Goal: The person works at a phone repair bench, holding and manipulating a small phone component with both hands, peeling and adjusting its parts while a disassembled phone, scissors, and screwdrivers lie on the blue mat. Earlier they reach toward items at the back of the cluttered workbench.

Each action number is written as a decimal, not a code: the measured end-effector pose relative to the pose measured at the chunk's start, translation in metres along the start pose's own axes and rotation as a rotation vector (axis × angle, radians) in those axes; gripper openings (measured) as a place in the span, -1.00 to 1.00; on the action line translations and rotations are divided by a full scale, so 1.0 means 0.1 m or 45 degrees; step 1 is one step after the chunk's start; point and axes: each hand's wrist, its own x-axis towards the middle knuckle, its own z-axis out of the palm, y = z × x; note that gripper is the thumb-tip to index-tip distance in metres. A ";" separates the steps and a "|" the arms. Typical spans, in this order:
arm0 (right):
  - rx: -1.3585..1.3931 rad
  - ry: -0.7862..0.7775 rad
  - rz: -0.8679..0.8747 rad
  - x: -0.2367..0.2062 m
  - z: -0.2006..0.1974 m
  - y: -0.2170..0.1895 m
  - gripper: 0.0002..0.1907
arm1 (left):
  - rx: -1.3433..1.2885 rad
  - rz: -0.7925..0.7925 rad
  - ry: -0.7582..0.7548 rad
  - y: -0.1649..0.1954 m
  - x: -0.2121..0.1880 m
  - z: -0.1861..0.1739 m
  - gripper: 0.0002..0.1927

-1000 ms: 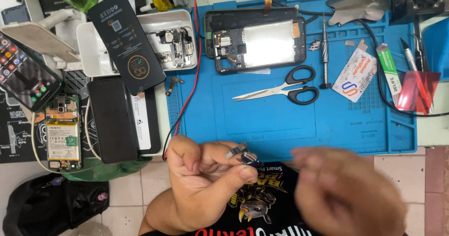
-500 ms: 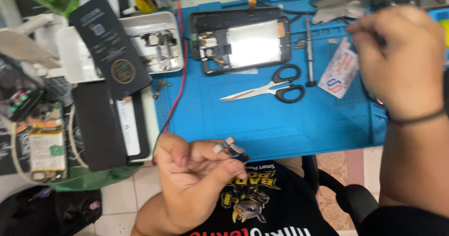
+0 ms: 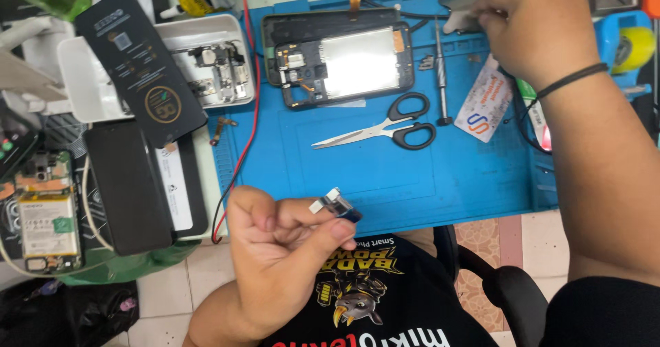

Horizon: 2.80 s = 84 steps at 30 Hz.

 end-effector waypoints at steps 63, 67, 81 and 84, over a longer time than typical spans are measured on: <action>1.202 -0.308 0.449 -0.80 -1.02 -1.75 -0.79 | 0.147 0.049 -0.123 -0.04 -0.09 0.15 -0.44; 1.118 -0.287 0.433 -0.79 -1.03 -1.77 -0.79 | 0.186 0.071 -0.122 -0.07 -0.12 0.13 -0.44; 1.025 -0.203 0.365 -0.77 -1.02 -1.83 -0.78 | 0.195 0.002 -0.181 -0.12 -0.15 0.04 -0.48; 1.101 -0.199 0.361 -0.71 -0.96 -1.86 -0.77 | 0.245 0.032 -0.236 -0.10 -0.16 0.10 -0.44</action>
